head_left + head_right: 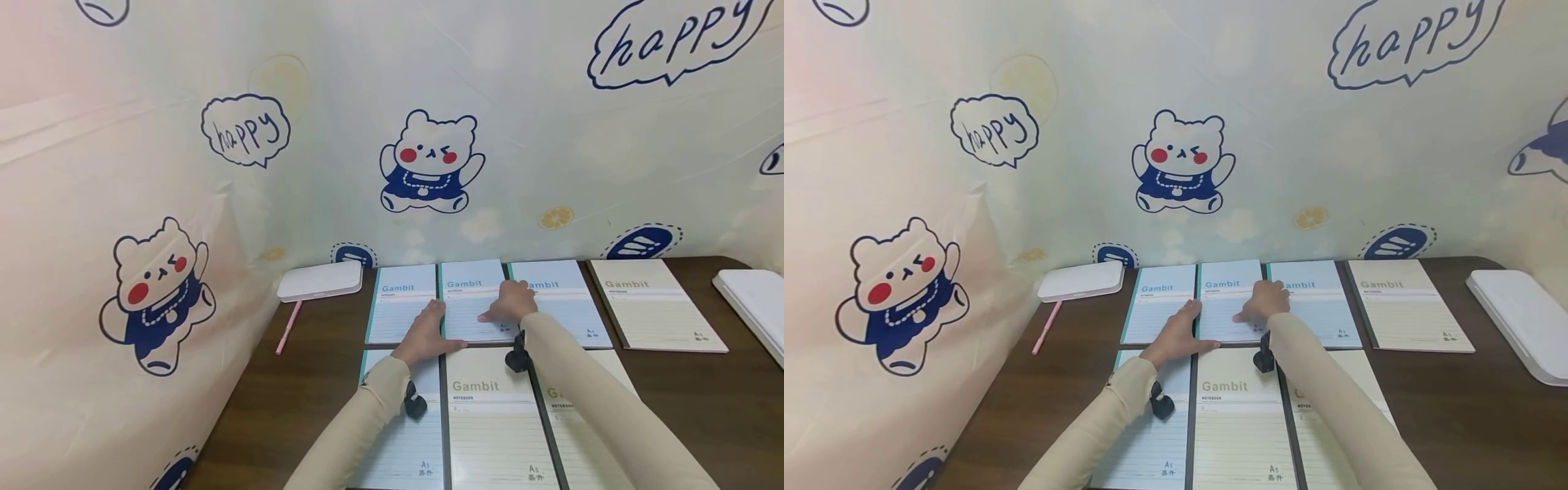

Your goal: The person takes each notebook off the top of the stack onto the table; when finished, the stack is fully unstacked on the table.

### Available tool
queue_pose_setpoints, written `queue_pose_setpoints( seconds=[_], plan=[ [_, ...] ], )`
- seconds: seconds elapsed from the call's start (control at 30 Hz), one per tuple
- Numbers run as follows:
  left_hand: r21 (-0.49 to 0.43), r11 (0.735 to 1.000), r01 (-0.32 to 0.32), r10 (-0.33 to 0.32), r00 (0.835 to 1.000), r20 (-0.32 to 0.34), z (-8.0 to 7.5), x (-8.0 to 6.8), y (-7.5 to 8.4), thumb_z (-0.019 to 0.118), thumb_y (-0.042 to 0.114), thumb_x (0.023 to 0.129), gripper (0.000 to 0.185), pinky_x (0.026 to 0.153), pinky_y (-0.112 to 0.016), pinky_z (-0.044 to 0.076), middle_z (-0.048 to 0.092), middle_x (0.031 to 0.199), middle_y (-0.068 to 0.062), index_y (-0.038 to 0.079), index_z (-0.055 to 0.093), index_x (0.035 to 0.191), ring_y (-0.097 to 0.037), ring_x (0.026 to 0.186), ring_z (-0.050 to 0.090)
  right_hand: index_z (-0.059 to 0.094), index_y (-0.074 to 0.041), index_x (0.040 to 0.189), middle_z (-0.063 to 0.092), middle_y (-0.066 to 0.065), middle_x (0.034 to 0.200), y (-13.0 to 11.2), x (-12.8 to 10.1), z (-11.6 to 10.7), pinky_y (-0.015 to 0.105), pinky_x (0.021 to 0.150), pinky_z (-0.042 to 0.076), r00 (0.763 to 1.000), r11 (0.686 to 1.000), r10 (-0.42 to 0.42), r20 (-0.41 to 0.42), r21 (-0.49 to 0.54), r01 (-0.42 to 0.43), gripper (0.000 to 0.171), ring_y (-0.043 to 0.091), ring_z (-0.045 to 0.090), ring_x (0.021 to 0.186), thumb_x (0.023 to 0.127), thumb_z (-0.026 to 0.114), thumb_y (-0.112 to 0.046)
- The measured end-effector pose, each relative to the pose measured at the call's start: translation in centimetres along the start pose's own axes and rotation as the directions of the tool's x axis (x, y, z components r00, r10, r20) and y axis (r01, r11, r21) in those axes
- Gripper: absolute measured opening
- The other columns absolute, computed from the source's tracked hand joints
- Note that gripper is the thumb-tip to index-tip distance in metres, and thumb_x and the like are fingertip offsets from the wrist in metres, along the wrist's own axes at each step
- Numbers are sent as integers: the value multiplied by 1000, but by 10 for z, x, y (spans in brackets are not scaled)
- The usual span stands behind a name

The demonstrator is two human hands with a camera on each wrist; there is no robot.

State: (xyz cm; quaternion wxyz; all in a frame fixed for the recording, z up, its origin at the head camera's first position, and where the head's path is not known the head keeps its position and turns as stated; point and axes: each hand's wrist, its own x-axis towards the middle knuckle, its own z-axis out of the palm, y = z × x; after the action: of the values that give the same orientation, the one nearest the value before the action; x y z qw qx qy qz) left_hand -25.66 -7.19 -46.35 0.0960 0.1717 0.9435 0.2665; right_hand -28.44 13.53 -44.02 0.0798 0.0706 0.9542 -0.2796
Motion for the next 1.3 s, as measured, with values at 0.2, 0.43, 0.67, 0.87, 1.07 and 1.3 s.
queue_pose_setpoints(
  seconds=[0.2, 0.43, 0.67, 0.87, 1.07, 1.3],
  plan=[
    [5, 1000, -20, 20, 1000, -9, 0, 1, 2, 79, 42, 78, 98, 121, -40, 22, 24, 159, -15, 0, 28, 150, -26, 150, 17, 55, 11, 115, 61, 25, 104, 5, 3, -5, 44, 77, 51, 999, 991, 39, 24, 126, -42, 54, 34, 58, 87, 78, 80, -20],
    [21, 999, -47, 47, 999, 0, 0, -1, 2, 79, 42, 79, 97, 121, -40, 22, 24, 159, -17, -1, 28, 150, -27, 150, 17, 58, 11, 110, 61, 26, 102, 3, -5, -5, 45, 75, 51, 997, 988, 39, -61, 150, -30, 49, 35, 58, 86, 75, 81, -16],
    [33, 997, -70, 69, 997, 26, 5, 7, 14, 78, 43, 80, 96, 121, -39, 21, 24, 160, -15, 0, 28, 151, -24, 150, 16, 51, 13, 120, 61, 29, 101, 15, -12, -22, 39, 68, 50, 989, 951, -4, -145, 305, 48, 43, 34, 62, 83, 89, 64, -15],
    [39, 996, -86, 83, 995, 61, 12, 14, 21, 76, 45, 81, 96, 122, -38, 21, 23, 161, -12, 3, 26, 152, -22, 151, 14, 39, 1, 142, 42, 31, 141, 31, -14, -34, 57, 105, 38, 992, 919, -53, -119, 383, 95, 51, 45, 44, 128, 95, 56, -10],
    [23, 992, -125, 124, 991, 50, 9, 15, 18, 74, 43, 83, 92, 122, -40, 21, 23, 160, -16, 1, 27, 151, -24, 151, 15, 50, -6, 137, 40, 24, 147, 48, -32, -63, 59, 107, 36, 986, 905, -38, -165, 414, 104, 40, 41, 41, 130, 98, 53, -13],
    [13, 995, -102, 102, 995, 18, -3, 7, 0, 75, 42, 83, 92, 122, -40, 19, 23, 159, -18, -1, 29, 150, -26, 151, 14, 58, -6, 131, 53, 23, 137, 135, -100, -111, 32, 90, 46, 952, 935, -131, -278, 284, 211, 40, 26, 55, 113, 96, 60, -25]
  ],
)
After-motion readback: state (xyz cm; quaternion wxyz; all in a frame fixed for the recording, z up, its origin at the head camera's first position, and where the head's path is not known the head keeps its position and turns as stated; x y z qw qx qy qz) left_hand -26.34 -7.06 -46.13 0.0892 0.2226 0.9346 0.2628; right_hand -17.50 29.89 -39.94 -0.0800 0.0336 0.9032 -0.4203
